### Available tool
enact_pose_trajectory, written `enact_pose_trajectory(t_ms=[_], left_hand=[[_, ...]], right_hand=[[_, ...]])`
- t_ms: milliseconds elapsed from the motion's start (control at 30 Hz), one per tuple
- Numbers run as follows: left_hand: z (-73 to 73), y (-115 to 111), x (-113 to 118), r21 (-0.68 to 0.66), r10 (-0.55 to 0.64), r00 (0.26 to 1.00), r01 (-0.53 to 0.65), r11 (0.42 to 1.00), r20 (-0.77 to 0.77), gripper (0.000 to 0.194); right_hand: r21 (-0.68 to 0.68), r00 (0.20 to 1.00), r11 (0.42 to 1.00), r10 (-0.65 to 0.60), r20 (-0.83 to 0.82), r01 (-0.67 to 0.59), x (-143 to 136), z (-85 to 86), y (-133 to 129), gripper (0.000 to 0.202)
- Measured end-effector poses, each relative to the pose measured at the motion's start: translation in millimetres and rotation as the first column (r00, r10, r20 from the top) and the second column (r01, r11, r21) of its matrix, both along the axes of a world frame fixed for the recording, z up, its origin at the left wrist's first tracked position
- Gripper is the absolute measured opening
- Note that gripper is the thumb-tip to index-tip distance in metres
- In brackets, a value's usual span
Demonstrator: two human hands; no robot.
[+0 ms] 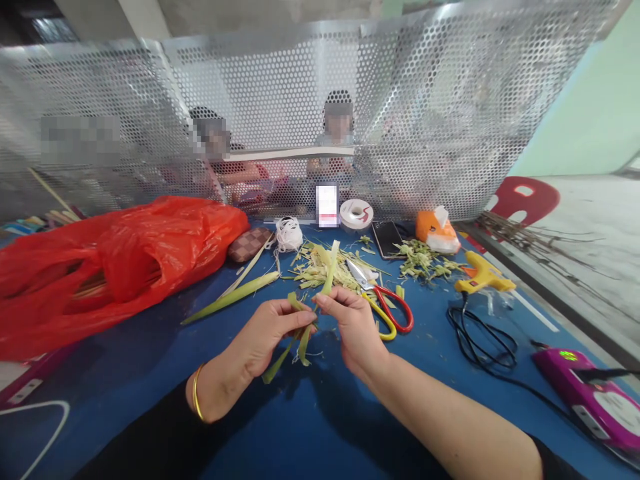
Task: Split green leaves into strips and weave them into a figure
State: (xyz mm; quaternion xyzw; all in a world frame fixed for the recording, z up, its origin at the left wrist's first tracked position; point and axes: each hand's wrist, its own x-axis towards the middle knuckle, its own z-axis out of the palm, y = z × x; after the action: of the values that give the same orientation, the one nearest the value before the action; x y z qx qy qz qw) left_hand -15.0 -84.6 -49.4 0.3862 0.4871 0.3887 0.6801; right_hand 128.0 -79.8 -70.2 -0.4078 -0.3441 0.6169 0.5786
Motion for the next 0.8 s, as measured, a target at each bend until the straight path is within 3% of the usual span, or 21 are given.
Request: enact_pose_trajectory(t_ms=[133,400,567,800], left_hand=[[3.1,-0.6,0.0,0.011,0.017,0.999,-0.017,1.000,-0.027,0.023],[1.2,4.3,-4.2,0.056,0.035,0.999,-0.033,0.998,-0.039,0.023],[8.6,13.9,-3.6,0.075,-0.037,0.996,0.043,0.996,-0.080,0.018],[29.2,46.6,6.4,0.179,-0.096,0.986,0.120,0.976,-0.138,0.005]], right_hand=[[-0.012,0.998,0.998,0.060,-0.001,-0.060,3.9,3.1,3.7,0.030],[0.017,0.994,0.998,0.064,-0.088,-0.063,11.5,2.1,13.7,0.026],[0.041,0.995,0.999,-0.020,-0.101,0.024,23.4,8.8,25.8,0.029],[0.106,0.986,0.981,-0.164,-0.018,0.165,45.0,25.1,52.5,0.034]])
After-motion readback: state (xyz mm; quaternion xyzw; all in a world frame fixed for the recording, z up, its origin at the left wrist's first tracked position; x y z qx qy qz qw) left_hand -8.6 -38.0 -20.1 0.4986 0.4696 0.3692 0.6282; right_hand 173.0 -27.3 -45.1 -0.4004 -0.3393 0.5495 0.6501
